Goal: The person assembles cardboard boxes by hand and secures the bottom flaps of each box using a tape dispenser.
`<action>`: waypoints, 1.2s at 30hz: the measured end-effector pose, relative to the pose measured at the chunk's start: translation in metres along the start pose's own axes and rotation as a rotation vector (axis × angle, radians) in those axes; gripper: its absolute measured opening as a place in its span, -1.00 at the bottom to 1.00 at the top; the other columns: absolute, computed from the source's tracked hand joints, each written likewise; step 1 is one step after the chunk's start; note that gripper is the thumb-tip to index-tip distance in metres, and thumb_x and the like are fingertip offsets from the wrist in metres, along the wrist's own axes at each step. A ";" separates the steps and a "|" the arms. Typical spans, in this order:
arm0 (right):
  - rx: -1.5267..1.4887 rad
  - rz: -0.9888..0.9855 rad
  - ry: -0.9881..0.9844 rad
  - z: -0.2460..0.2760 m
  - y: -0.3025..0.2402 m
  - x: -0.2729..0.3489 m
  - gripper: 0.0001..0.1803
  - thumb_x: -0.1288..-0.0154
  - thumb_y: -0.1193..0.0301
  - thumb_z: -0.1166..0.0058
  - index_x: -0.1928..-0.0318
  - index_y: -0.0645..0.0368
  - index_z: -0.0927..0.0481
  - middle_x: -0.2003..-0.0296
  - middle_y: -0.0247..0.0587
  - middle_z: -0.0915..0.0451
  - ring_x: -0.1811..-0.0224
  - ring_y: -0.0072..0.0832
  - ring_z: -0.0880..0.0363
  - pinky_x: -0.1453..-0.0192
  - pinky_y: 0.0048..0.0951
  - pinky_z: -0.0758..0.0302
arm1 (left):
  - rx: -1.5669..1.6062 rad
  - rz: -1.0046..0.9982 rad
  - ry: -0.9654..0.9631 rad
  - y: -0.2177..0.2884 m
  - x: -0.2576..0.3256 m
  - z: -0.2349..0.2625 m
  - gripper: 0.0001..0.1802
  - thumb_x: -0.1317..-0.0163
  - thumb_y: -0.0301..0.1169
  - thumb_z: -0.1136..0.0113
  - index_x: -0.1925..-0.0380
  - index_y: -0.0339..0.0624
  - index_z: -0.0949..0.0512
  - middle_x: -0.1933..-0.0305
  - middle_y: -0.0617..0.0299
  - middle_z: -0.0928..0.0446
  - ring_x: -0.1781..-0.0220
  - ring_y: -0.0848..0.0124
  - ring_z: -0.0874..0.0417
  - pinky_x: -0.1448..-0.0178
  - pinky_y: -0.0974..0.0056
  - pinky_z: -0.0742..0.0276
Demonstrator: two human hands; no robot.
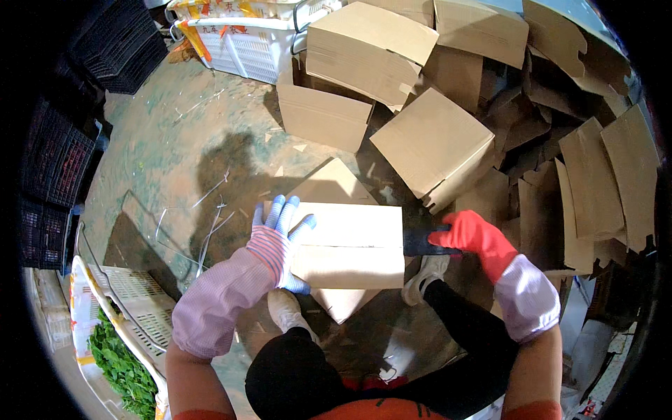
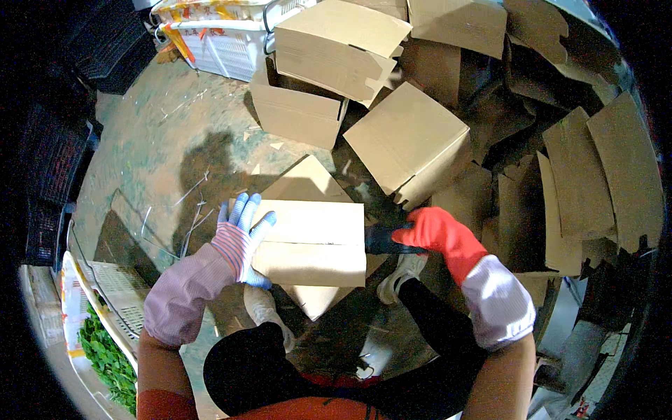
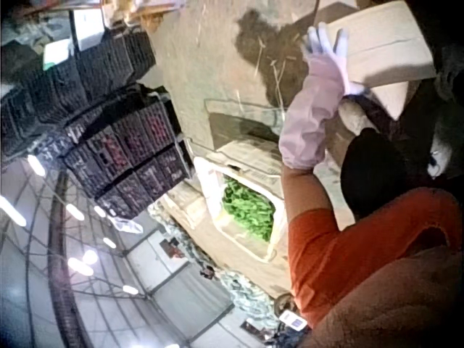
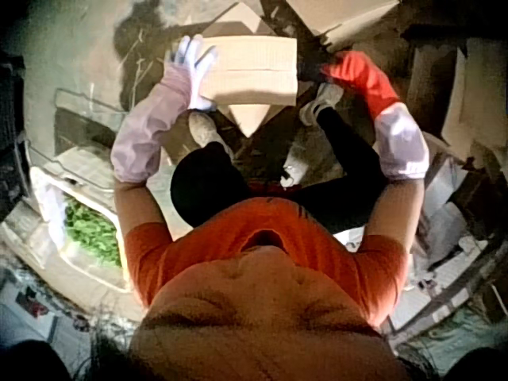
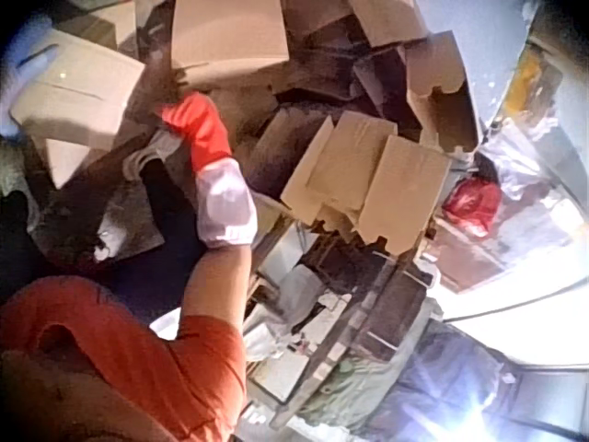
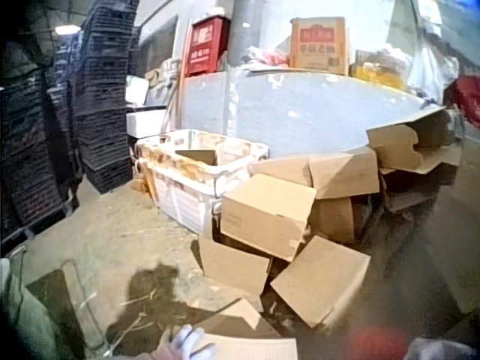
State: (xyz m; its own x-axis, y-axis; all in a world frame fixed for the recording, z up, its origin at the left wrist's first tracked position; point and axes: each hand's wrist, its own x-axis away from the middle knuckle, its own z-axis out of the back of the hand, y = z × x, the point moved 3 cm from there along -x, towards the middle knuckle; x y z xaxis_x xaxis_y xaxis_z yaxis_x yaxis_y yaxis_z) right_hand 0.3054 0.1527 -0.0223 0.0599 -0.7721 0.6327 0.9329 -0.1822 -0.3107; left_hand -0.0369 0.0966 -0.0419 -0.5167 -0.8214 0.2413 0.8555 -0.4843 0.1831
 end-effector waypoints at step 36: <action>-1.406 0.382 0.140 -0.116 -0.057 -0.028 -0.34 -0.37 0.09 0.16 -0.32 0.20 -0.07 -0.22 -0.22 -0.24 -0.24 -0.49 -0.19 -0.30 -0.48 -0.12 | 0.670 0.352 0.638 -0.021 0.014 -0.076 -0.02 -0.13 -0.17 -0.14 -0.33 -0.32 0.26 -0.35 -0.21 -0.02 -0.39 0.03 -0.05 -0.40 0.15 0.04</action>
State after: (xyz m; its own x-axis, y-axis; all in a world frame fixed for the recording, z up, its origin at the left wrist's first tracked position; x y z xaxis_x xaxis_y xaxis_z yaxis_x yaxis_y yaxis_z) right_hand 0.2090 0.1147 -0.1044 0.1081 -0.9454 0.3074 -0.2445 -0.3249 -0.9136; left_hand -0.0596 0.0727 -0.1152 0.0470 -0.9894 -0.1375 0.6593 -0.0727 0.7484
